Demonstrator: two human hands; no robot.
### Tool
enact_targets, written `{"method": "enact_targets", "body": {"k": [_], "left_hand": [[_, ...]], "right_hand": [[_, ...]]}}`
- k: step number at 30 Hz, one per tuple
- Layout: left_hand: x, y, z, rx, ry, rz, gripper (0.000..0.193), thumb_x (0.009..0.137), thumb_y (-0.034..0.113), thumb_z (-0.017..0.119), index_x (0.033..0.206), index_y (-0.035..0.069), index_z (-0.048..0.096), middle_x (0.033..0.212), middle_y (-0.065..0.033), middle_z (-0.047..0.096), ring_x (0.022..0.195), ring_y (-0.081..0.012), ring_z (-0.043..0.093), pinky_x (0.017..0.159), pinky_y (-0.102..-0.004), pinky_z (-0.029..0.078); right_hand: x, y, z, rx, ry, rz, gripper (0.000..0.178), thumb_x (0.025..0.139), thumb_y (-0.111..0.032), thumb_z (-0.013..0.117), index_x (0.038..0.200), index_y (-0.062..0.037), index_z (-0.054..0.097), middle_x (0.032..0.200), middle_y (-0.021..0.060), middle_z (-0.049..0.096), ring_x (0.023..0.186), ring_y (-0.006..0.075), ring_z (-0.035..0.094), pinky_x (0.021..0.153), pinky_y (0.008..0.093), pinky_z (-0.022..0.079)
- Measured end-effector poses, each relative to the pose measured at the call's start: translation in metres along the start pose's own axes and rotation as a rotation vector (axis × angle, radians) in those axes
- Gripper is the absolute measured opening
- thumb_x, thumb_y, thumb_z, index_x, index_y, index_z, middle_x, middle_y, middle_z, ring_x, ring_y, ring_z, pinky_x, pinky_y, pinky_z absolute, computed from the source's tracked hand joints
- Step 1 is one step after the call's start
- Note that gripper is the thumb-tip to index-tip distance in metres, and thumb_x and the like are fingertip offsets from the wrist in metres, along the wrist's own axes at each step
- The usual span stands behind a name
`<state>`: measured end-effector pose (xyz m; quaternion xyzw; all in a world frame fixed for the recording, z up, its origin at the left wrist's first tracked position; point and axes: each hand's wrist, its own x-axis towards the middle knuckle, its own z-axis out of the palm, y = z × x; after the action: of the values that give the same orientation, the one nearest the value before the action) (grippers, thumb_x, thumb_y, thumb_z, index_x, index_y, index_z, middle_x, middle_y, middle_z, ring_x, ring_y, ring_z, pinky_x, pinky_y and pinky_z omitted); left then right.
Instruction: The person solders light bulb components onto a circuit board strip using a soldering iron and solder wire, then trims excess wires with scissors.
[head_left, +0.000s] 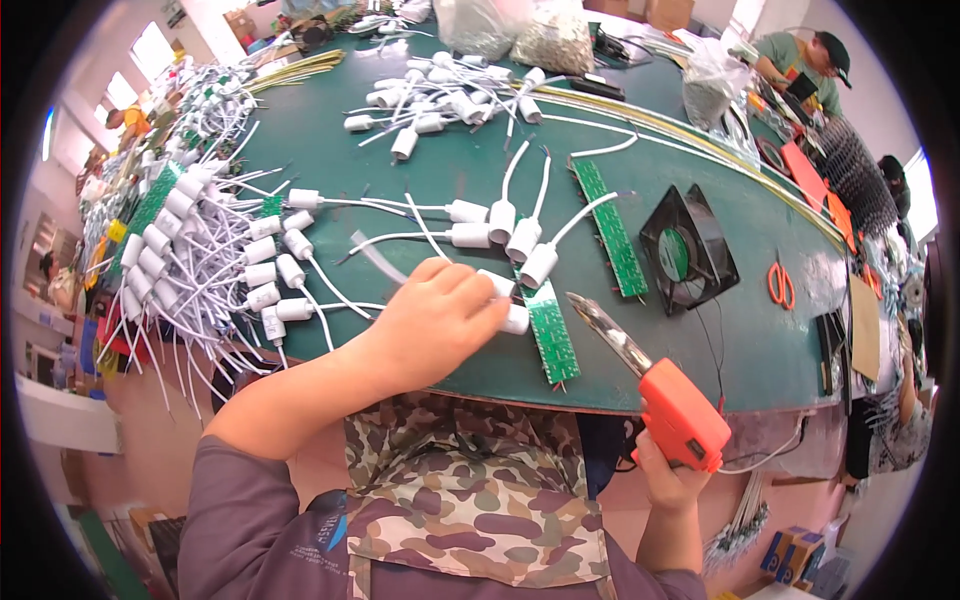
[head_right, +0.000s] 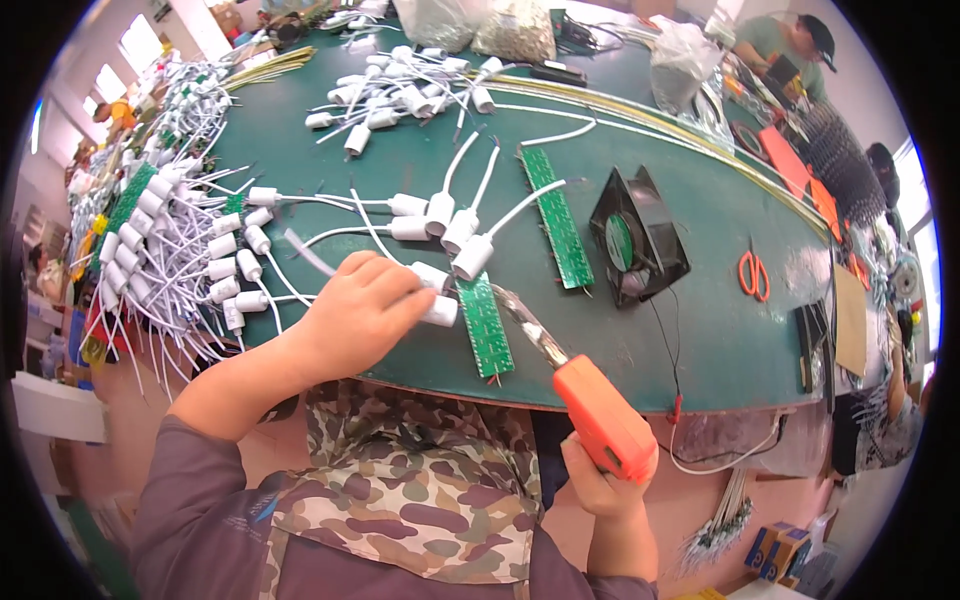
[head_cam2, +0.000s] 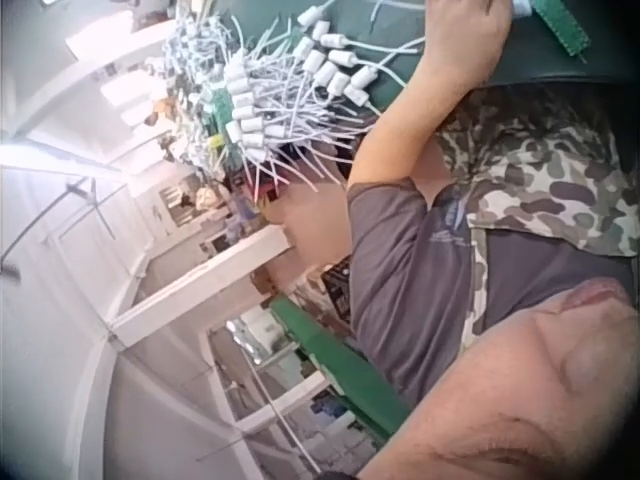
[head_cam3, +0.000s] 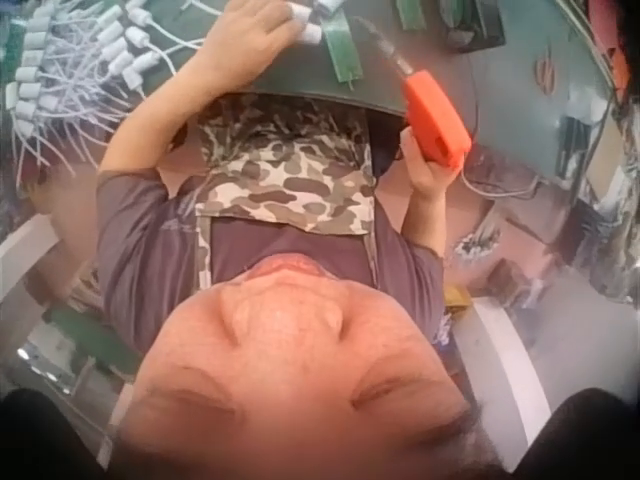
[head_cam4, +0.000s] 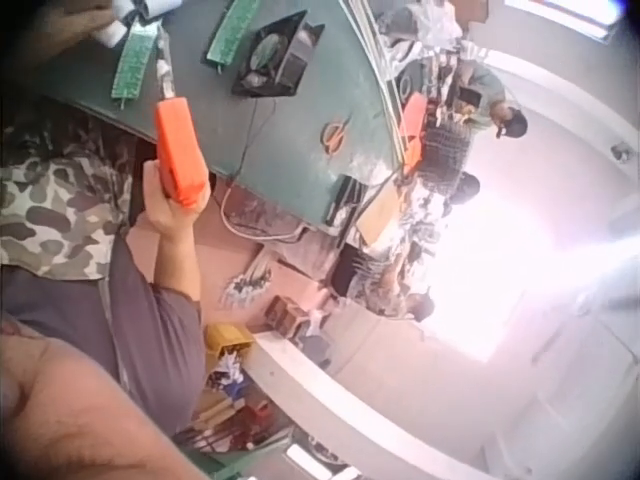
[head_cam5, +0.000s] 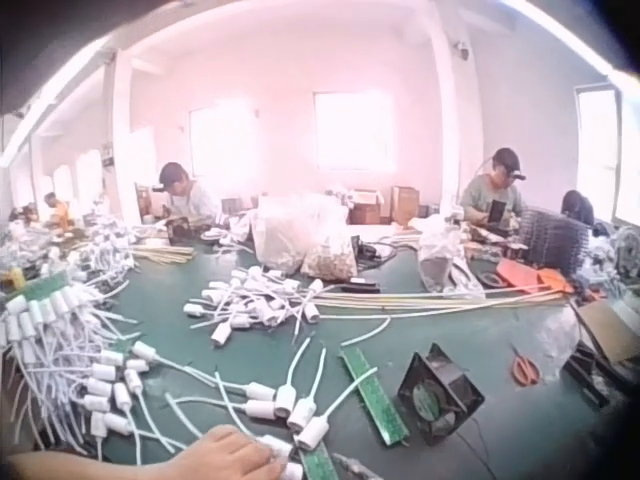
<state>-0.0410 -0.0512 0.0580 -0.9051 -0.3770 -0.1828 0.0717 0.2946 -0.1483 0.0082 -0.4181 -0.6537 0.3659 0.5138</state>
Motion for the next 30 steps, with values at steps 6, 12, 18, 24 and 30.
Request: {"method": "enact_targets", "body": {"k": [6, 12, 18, 24, 30], "left_hand": [[0.039, -0.002, 0.008, 0.127, 0.114, 0.226, 0.01, 0.082, 0.016, 0.063, 0.092, 0.015, 0.066, 0.115, -0.0021, 0.06, 0.134, -0.0247, 0.045, 0.117, -0.0623, 0.015], [0.065, -0.023, 0.024, -0.075, -0.096, 0.39, 0.02, 0.083, 0.013, 0.063, 0.101, 0.014, 0.07, 0.126, -0.007, 0.06, 0.136, -0.0262, 0.045, 0.119, -0.0585, 0.021], [0.065, -0.034, 0.03, -0.282, -0.184, 0.299, 0.033, 0.077, 0.002, 0.064, 0.109, 0.01, 0.07, 0.122, -0.0091, 0.063, 0.124, -0.0279, 0.054, 0.112, -0.0508, 0.036], [0.087, -0.122, 0.013, -0.208, 0.147, -0.226, 0.027, 0.078, 0.008, 0.059, 0.104, 0.008, 0.069, 0.105, -0.0144, 0.067, 0.097, -0.0347, 0.066, 0.086, -0.0447, 0.053], [0.059, -0.224, 0.039, 0.129, -0.216, -0.904, 0.043, 0.087, 0.029, 0.066, 0.121, 0.006, 0.056, 0.118, -0.0168, 0.065, 0.11, -0.0354, 0.063, 0.091, -0.0463, 0.052]], "right_hand": [[-0.001, 0.002, 0.002, 0.027, 0.236, -0.069, 0.044, 0.082, 0.008, 0.063, 0.125, 0.0071, 0.055, 0.116, 0.0208, 0.065, 0.079, 0.0161, 0.063, 0.069, 0.0279, 0.052], [0.002, -0.004, -0.002, 0.062, 0.284, -0.084, 0.045, 0.083, -0.001, 0.063, 0.126, 0.0085, 0.052, 0.118, 0.0247, 0.063, 0.074, 0.0164, 0.06, 0.07, 0.0287, 0.052], [-0.001, 0.002, -0.003, 0.024, 0.394, -0.146, 0.046, 0.084, -0.003, 0.061, 0.126, 0.0086, 0.05, 0.119, 0.0258, 0.062, 0.074, 0.0163, 0.06, 0.071, 0.0285, 0.052], [-0.005, 0.004, -0.007, 0.039, 0.368, -0.202, 0.048, 0.083, -0.003, 0.06, 0.128, 0.0082, 0.049, 0.12, 0.0266, 0.06, 0.075, 0.0169, 0.06, 0.073, 0.0289, 0.052], [-0.003, 0.009, -0.007, 0.059, 0.318, -0.162, 0.04, 0.083, -0.003, 0.062, 0.12, 0.0092, 0.055, 0.114, 0.0255, 0.063, 0.075, 0.0176, 0.062, 0.075, 0.0328, 0.054]]}}
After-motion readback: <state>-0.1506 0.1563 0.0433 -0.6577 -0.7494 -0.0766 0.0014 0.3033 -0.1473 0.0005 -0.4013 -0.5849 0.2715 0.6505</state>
